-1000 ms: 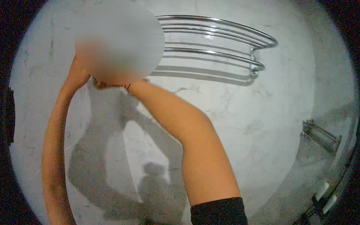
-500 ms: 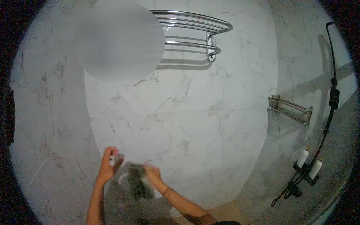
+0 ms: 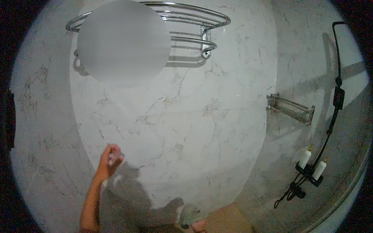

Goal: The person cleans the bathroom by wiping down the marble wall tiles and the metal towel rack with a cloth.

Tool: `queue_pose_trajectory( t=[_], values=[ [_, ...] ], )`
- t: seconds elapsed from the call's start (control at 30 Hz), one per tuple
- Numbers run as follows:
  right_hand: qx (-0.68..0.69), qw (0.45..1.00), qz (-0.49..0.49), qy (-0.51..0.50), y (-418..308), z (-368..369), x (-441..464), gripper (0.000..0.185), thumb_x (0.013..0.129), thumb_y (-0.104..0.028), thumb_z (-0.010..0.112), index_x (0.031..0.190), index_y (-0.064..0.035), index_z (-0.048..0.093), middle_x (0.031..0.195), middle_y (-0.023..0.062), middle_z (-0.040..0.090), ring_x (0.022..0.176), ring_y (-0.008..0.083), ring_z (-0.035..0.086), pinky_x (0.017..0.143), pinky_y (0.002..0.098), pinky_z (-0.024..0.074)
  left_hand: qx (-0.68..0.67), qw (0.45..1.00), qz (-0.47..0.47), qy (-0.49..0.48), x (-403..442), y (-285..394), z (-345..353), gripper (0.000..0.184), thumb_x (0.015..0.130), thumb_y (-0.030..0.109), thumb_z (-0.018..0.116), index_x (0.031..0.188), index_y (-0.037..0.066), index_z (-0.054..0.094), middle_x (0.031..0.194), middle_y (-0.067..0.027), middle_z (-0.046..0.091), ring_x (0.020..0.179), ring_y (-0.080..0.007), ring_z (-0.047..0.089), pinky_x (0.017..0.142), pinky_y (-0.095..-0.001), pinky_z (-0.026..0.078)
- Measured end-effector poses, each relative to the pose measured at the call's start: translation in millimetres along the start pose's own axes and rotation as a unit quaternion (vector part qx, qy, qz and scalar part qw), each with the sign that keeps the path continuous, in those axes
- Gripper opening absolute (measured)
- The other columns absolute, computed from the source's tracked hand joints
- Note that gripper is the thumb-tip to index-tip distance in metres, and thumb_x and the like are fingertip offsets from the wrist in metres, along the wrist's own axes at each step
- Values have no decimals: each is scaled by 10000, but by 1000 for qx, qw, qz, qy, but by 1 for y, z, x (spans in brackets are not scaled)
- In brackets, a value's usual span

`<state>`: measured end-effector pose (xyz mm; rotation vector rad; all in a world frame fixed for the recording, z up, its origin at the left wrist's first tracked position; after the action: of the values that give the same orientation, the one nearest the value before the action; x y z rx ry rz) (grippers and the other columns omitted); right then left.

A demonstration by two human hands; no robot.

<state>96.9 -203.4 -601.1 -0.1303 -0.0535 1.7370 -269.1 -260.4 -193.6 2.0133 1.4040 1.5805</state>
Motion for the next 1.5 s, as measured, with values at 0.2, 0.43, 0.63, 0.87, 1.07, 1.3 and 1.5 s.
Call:
queue_pose_trajectory(
  t=[0.2,0.43,0.63,0.87,1.07,1.3,1.5],
  values=[
    [-133,971,-147,-134,-90,200,28,642,1033,-541,410,1532,-141,470,1551,117,483,1391,349,458,1182,554,346,223,871,409,159,93,157,-54,341,869,186,740,1137,56,574,1099,-106,592,1072,-267,566,975,-404,429],
    [-60,886,-108,-447,-156,534,43,616,1068,-498,371,1520,-90,463,1573,142,454,1438,366,417,1221,566,284,458,650,546,264,196,299,-112,384,952,248,684,1268,55,581,1276,-136,607,1235,-314,559,1070,-435,410],
    [-98,841,-242,-474,-173,731,73,678,1019,-604,317,1411,-92,531,1488,153,499,1392,395,445,1183,607,348,493,645,477,336,221,365,-138,438,989,468,593,1110,49,634,1115,-163,594,1072,-325,574,963,-470,433],
    [-29,818,-170,-549,-152,851,84,776,1000,-606,295,1528,-46,396,1568,209,399,1440,418,384,1186,618,325,537,690,370,314,236,380,-180,522,1044,514,493,1048,14,643,1031,-172,633,1004,-321,597,921,-443,463],
    [-26,809,-207,-549,-97,874,86,763,999,-613,295,1502,-53,422,1547,199,418,1415,409,409,1169,612,349,512,788,274,206,273,354,-249,630,1095,523,350,936,-6,653,882,-188,639,863,-310,604,824,-434,487],
    [-20,813,-240,-530,8,890,88,751,998,-621,295,1472,-61,453,1523,187,441,1385,399,438,1150,606,377,507,794,254,219,276,320,-249,618,1107,506,313,979,-31,592,918,-232,647,883,-323,612,828,-455,469],
    [28,750,18,-661,82,914,106,646,1031,-598,337,1328,-62,540,1375,157,542,1233,360,550,1058,582,467,530,755,316,220,291,314,-257,596,1093,494,315,1119,-8,636,1130,-272,684,1069,-469,629,937,-521,478]
  ],
)
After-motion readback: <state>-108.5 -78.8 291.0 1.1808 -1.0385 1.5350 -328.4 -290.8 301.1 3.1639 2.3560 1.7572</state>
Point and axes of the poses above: each hand's wrist, its own x-axis towards the middle knuckle, its own z-axis out of the palm, y = z × x, the point moved 4 cm from there along x, towards the middle knuckle
